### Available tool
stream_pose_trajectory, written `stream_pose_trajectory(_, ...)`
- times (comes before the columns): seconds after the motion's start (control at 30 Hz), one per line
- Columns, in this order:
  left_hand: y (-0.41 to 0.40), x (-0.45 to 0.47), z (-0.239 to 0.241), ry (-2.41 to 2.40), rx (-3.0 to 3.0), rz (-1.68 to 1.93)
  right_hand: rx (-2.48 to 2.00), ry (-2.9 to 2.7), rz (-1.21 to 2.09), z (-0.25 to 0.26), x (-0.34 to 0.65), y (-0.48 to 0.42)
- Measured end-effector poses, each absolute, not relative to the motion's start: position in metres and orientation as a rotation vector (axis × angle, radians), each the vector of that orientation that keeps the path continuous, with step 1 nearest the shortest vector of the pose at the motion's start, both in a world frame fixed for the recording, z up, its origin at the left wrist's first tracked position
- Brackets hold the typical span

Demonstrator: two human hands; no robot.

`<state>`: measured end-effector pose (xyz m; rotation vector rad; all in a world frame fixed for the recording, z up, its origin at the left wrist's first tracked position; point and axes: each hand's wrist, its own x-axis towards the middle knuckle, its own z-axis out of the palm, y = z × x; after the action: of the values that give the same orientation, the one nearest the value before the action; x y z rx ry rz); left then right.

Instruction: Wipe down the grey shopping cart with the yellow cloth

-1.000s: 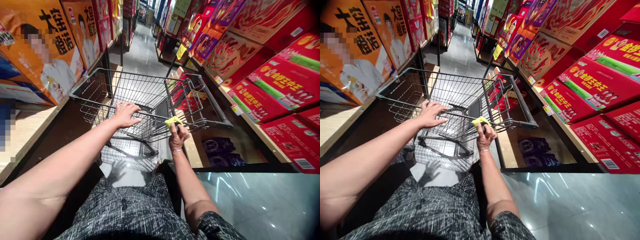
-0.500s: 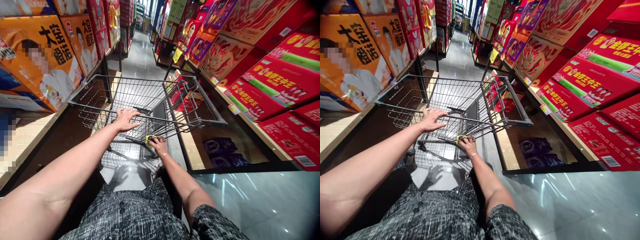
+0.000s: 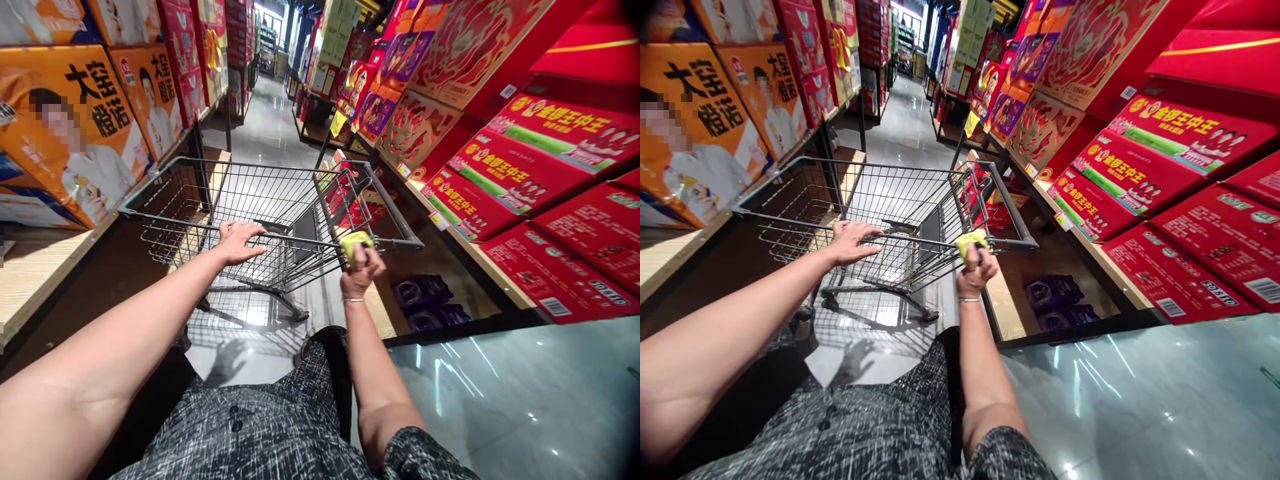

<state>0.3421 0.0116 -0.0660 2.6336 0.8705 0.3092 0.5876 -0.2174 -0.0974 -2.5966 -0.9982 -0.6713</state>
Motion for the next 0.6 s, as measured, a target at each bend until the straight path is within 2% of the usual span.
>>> stream_pose_trajectory(0.13, 0.014, 0.342, -0.066, 0.868, 2.633, 0.291, -2.480, -1.690, -0.303, -0.165, 0.532, -0.208)
stream_pose_trajectory(0.23, 0.015, 0.341, -0.068, 0.858, 2.641, 0.290, -2.352, -1.841, -0.370, -0.169, 0.526, -0.214)
stream_pose_trajectory(0.3, 0.016, 0.340, -0.069, 0.853, 2.646, 0.307, -2.315, -1.684, -0.609, -0.145, 0.548, -0.223)
stream_pose_trajectory(0.43, 0.015, 0.341, -0.071, 0.865, 2.645, 0.337, -2.304, -1.281, -1.017, -0.061, 0.627, -0.256)
stream_pose_trajectory(0.53, 0.014, 0.342, -0.071, 0.859, 2.643, 0.354, -2.458, -0.985, -1.034, -0.004, 0.674, -0.280)
stream_pose_trajectory(0.6, 0.013, 0.343, -0.071, 0.853, 2.645, 0.368, -2.541, -0.919, -0.920, 0.019, 0.684, -0.286)
